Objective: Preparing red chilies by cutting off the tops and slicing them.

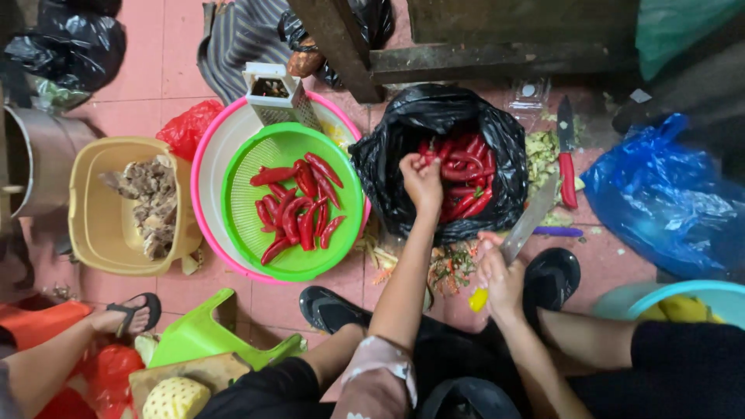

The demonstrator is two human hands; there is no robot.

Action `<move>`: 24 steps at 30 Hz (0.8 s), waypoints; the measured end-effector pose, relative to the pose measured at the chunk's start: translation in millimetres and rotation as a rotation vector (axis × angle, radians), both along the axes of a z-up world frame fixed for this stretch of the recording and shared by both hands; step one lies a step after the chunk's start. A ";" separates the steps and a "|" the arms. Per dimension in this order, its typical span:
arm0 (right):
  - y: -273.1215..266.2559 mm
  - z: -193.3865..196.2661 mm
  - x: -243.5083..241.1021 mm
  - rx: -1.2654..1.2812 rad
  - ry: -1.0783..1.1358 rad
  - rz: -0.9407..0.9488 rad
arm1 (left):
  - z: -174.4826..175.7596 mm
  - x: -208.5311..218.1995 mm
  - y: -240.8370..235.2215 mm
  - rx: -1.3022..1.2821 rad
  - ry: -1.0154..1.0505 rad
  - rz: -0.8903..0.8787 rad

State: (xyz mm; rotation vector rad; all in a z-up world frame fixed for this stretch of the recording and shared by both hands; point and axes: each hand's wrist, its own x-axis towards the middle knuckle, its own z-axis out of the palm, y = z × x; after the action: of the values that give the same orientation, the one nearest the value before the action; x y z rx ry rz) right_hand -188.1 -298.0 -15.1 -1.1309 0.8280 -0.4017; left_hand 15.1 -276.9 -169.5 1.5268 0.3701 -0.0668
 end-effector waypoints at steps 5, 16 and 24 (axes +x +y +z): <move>-22.0 15.6 -4.2 -0.094 -0.024 -0.001 | 45.8 -66.9 57.8 -0.496 0.264 -0.079; -6.0 1.6 -21.3 -0.580 0.001 0.436 | 132.6 -186.6 120.2 -0.694 0.259 -0.216; 20.9 22.4 -50.3 -0.049 -0.021 0.645 | 154.9 -230.2 163.6 -0.373 0.058 -0.374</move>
State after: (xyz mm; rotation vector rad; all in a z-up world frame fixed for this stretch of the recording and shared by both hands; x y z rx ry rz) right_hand -238.4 -277.0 7.4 -1.3638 0.3983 0.1044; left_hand -215.1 -113.4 -14.6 1.2080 0.1039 -0.4511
